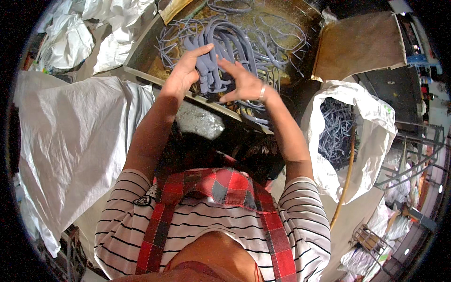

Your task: The person picks up rubber bands from a shallow basin of water and places them into a large white bag.

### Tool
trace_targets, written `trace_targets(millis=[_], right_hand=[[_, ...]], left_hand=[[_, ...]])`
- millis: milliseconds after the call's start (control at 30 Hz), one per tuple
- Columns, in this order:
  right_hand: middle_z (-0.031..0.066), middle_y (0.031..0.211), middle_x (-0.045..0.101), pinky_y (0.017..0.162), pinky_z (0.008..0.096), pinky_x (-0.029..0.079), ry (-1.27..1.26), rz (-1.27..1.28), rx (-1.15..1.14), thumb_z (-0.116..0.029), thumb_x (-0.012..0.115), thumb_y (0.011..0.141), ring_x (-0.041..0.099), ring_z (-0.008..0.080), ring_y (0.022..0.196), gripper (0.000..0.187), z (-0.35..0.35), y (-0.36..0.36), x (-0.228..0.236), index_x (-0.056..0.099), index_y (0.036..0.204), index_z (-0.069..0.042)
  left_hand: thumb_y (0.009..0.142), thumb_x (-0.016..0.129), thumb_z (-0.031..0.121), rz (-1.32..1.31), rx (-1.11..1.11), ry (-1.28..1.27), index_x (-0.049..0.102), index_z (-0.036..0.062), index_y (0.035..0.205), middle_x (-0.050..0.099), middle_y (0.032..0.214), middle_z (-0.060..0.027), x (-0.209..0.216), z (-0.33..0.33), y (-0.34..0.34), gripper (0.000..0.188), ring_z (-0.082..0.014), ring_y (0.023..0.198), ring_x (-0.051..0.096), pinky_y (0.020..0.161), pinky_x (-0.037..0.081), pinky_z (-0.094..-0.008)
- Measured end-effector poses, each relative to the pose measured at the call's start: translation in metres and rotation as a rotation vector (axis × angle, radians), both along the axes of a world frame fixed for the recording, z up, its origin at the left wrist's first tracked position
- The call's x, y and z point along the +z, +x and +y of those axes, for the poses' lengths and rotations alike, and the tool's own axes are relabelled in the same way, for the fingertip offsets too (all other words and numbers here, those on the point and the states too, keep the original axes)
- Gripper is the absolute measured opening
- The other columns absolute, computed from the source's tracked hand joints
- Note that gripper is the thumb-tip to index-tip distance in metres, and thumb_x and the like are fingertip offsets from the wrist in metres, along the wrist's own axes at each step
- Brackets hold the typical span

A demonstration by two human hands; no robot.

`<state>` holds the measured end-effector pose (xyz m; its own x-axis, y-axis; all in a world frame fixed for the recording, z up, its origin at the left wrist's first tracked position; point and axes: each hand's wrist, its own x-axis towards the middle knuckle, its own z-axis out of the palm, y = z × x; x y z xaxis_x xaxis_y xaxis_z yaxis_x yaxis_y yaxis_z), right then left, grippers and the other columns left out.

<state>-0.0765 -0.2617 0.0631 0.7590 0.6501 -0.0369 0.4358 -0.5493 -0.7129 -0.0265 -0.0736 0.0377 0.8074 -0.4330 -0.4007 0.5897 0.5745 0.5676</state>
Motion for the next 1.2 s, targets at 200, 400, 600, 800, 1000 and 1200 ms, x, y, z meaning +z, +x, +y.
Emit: trace_targets(millis=[200, 400, 600, 800, 1000, 1200], right_hand=[[0.0203, 0.102, 0.059, 0.091, 0.0402, 0.038, -0.306, -0.079, -0.267, -0.047, 0.071, 0.059, 0.049, 0.0333, 0.108, 0.074, 0.029, 0.001, -0.040, 0.051, 0.114, -0.003], [0.0200, 0.081, 0.062, 0.075, 0.0398, 0.046, -0.403, 0.061, -0.546, -0.035, 0.068, 0.059, 0.061, 0.0346, 0.080, 0.053, 0.047, -0.022, 0.001, 0.055, 0.098, -0.002], [0.0025, 0.063, 0.053, 0.049, 0.0272, 0.049, 0.331, 0.887, -0.671, -0.003, 0.059, 0.068, 0.050, 0.0110, 0.045, 0.014, 0.029, -0.059, -0.021, 0.057, 0.082, -0.001], [0.0069, 0.074, 0.061, 0.060, 0.0315, 0.047, -0.127, -0.486, -0.934, -0.010, 0.061, 0.074, 0.058, 0.0168, 0.065, 0.031, -0.039, -0.126, 0.098, 0.054, 0.105, -0.010], [0.0162, 0.090, 0.061, 0.065, 0.0371, 0.048, -1.037, -0.975, -0.944, -0.022, 0.071, 0.071, 0.060, 0.0303, 0.073, 0.052, -0.185, -0.157, 0.115, 0.049, 0.113, -0.002], [0.0183, 0.100, 0.062, 0.081, 0.0317, 0.045, 0.064, 0.192, -0.867, -0.045, 0.063, 0.076, 0.060, 0.0215, 0.089, 0.060, -0.048, -0.089, -0.007, 0.055, 0.111, 0.003]], left_hand=[[0.078, 0.065, 0.013, 0.064, 0.161, -0.075, 0.055, 0.0009, 0.095, 0.059, 0.084, -0.0101, -0.013, -0.003, 0.009, 0.024, -0.0222, 0.074, 0.059, 0.067, 0.051, -0.0360], [0.079, 0.063, 0.006, -0.044, 0.373, -0.038, 0.055, -0.0015, 0.097, 0.060, 0.085, -0.0110, -0.011, -0.004, 0.005, 0.022, -0.0235, 0.075, 0.060, 0.064, 0.051, -0.0360], [0.077, 0.063, 0.005, -0.186, 0.433, -0.019, 0.054, -0.0024, 0.100, 0.060, 0.086, -0.0113, -0.004, -0.007, 0.014, 0.025, -0.0232, 0.074, 0.060, 0.064, 0.051, -0.0357], [0.079, 0.064, 0.010, -0.199, 0.438, -0.155, 0.055, 0.0000, 0.098, 0.060, 0.086, -0.0109, 0.005, 0.029, 0.012, 0.023, -0.0219, 0.076, 0.059, 0.069, 0.050, -0.0340], [0.080, 0.064, 0.015, -0.109, 0.343, -0.209, 0.056, 0.0031, 0.100, 0.059, 0.082, -0.0101, 0.010, 0.018, 0.002, 0.025, -0.0223, 0.072, 0.059, 0.067, 0.050, -0.0345], [0.078, 0.066, 0.023, -0.140, 0.317, -0.272, 0.055, 0.0014, 0.093, 0.059, 0.083, -0.0107, 0.000, 0.000, -0.010, 0.028, -0.0240, 0.074, 0.058, 0.070, 0.049, -0.0358]])
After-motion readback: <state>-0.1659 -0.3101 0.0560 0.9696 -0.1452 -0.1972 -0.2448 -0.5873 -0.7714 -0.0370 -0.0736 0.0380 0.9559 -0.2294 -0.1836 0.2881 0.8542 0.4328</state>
